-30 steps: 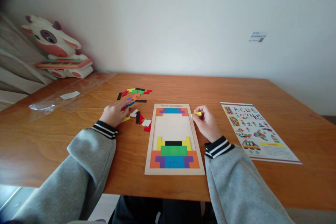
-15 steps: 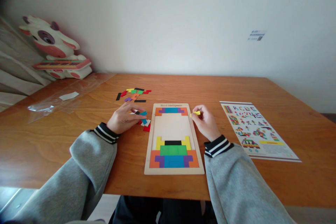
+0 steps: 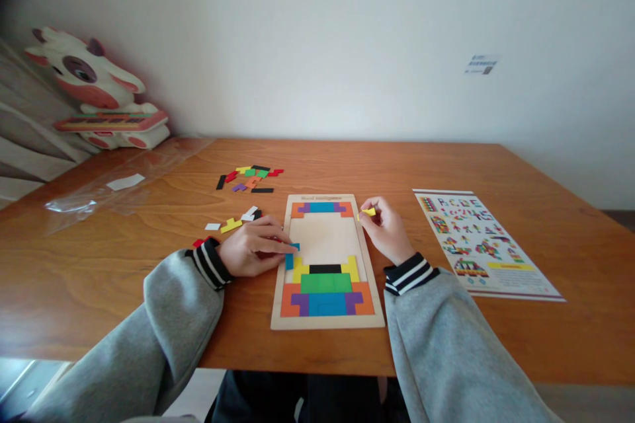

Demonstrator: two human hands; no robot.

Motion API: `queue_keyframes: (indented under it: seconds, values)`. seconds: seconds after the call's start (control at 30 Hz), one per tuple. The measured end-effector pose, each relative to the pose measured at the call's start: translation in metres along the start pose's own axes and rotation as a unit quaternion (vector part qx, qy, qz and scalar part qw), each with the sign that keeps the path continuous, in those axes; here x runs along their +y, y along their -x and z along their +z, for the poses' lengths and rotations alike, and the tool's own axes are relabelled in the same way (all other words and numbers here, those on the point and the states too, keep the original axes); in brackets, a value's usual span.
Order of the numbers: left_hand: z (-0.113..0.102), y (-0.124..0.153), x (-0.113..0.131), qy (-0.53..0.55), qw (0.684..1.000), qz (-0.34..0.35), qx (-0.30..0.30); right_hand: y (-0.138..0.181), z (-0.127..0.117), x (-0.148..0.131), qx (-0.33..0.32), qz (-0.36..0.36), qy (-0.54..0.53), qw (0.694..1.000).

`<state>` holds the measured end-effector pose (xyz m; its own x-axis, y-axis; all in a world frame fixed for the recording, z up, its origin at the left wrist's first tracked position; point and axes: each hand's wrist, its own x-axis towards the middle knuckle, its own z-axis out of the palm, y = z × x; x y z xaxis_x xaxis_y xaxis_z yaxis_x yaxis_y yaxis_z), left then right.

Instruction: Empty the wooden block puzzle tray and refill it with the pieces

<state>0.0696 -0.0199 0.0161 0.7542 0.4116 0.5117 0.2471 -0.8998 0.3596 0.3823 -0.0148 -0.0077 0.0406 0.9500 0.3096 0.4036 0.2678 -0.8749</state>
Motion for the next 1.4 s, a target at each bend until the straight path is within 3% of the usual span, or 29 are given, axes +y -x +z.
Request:
queue_keyframes:
  seconds: [0.3, 0.43, 0.53, 0.6, 0.7, 0.8, 0.87, 1.0, 1.1, 1.27, 1.4]
  values:
    - [-0.001, 0.0, 0.002, -0.008, 0.999, -0.014, -0.031, 0.0, 0.0, -0.005, 0.0, 0.004, 0.013, 1.0]
    - [-0.008, 0.007, -0.011, -0.095, 0.995, -0.033, 0.01, 0.0, 0.0, -0.004, -0.002, 0.003, 0.013, 1.0]
    - [-0.022, 0.017, -0.025, -0.206, 0.969, -0.118, 0.07, 0.0, -0.001, -0.003, -0.008, 0.002, 0.015, 1.0]
    - [-0.03, 0.026, -0.034, -0.276, 0.932, -0.212, 0.104, 0.0, -0.001, -0.003, -0.01, 0.0, 0.016, 1.0]
    - [-0.038, 0.036, -0.044, -0.341, 0.874, -0.337, 0.08, 0.0, 0.0, -0.002, -0.006, -0.006, 0.014, 1.0]
    - [-0.039, 0.041, -0.049, -0.354, 0.848, -0.393, 0.029, -0.001, 0.001, 0.001, -0.004, -0.009, 0.013, 1.0]
    - [-0.036, 0.04, -0.048, -0.342, 0.861, -0.376, 0.019, -0.001, 0.001, 0.002, -0.006, -0.009, 0.014, 1.0]
    - [-0.036, 0.035, -0.042, -0.258, 0.938, -0.23, -0.002, -0.001, 0.0, 0.003, -0.005, -0.007, 0.017, 1.0]
    - [-0.039, 0.036, -0.041, -0.195, 0.967, -0.164, -0.03, -0.001, 0.0, 0.002, -0.002, -0.008, 0.013, 1.0]
    - [-0.041, 0.042, -0.049, -0.152, 0.967, -0.199, -0.046, -0.001, 0.0, 0.0, -0.005, -0.012, 0.011, 1.0]
    - [-0.034, 0.035, -0.045, -0.104, 0.967, -0.233, -0.016, -0.001, 0.0, 0.0, -0.008, -0.01, 0.013, 1.0]
